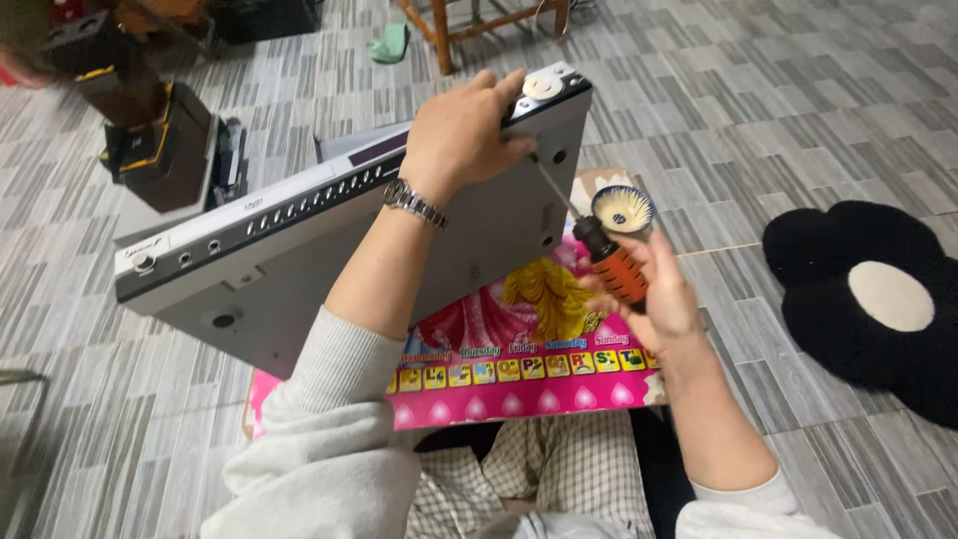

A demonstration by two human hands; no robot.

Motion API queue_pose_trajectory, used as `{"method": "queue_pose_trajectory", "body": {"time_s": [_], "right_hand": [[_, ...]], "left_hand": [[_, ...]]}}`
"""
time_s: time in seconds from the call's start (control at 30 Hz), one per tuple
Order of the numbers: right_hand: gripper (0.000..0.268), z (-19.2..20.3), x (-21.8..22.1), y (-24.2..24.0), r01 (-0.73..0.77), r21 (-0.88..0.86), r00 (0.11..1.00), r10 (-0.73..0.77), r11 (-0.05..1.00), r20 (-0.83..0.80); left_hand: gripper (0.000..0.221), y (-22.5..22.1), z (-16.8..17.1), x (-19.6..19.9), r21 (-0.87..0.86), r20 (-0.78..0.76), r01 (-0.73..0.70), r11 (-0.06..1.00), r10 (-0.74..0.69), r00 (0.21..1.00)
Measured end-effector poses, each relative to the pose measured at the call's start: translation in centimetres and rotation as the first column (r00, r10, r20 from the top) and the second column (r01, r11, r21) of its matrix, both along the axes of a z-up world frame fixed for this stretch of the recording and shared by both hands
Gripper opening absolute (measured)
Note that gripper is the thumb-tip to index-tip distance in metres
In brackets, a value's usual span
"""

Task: Unscrewing and screwing back the bottom panel of a DVD player using a manual screwdriver.

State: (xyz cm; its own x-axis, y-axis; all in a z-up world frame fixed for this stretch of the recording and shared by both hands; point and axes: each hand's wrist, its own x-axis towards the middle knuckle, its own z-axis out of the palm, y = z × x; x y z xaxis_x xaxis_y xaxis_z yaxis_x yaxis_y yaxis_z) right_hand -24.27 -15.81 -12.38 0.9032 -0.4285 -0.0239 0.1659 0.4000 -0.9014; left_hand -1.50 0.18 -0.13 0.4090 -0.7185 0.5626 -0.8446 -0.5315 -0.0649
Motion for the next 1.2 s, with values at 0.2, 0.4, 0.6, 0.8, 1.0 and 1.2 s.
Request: {"method": "queue_pose_trajectory", "body": {"time_s": [0.2, 0.4, 0.6, 0.8, 1.0, 1.2], "right_hand": [[0.03, 1.1, -0.4, 0.6, 0.053, 0.026, 0.999, -0.052, 0.998, -0.01], [0.031, -0.2, -0.1, -0.3, -0.003, 0.238, 1.0, 0.008, 0.971, -0.017], [0.036, -0.5, 0.8, 0.6, -0.004, 0.488, 0.998, 0.036, 0.873, -0.057], [0.026, -1.3, 1.1, -0.2, 0.138, 0.558, 0.99, -0.108, 0.818, -0.086], [0.044, -0.3, 0.6, -0.1, -0.065, 0.499, 0.987, 0.131, 0.864, -0.098], [0.042, 2.6, -1.6, 1.4, 0.02, 0.42, 1.0, -0.023, 0.907, 0.001]], "left_hand": [[0.064, 0.2, 0.2, -0.4, -0.01, -0.034, -0.006, 1.0, 0.005, 0.999], [0.066, 0.1, 0.4, -0.6, 0.012, -0.053, -0.026, 1.0, 0.027, 0.998], [0.063, 0.2, 0.3, -0.7, -0.012, -0.024, -0.014, 1.0, 0.014, 1.0], [0.066, 0.2, 0.2, -0.6, -0.026, -0.012, -0.009, 1.0, 0.008, 1.0], [0.066, 0.2, 0.2, -0.7, -0.009, -0.016, -0.025, 1.0, 0.025, 1.0], [0.067, 0.3, 0.2, -0.8, -0.004, -0.028, -0.029, 1.0, 0.029, 0.999]]}}
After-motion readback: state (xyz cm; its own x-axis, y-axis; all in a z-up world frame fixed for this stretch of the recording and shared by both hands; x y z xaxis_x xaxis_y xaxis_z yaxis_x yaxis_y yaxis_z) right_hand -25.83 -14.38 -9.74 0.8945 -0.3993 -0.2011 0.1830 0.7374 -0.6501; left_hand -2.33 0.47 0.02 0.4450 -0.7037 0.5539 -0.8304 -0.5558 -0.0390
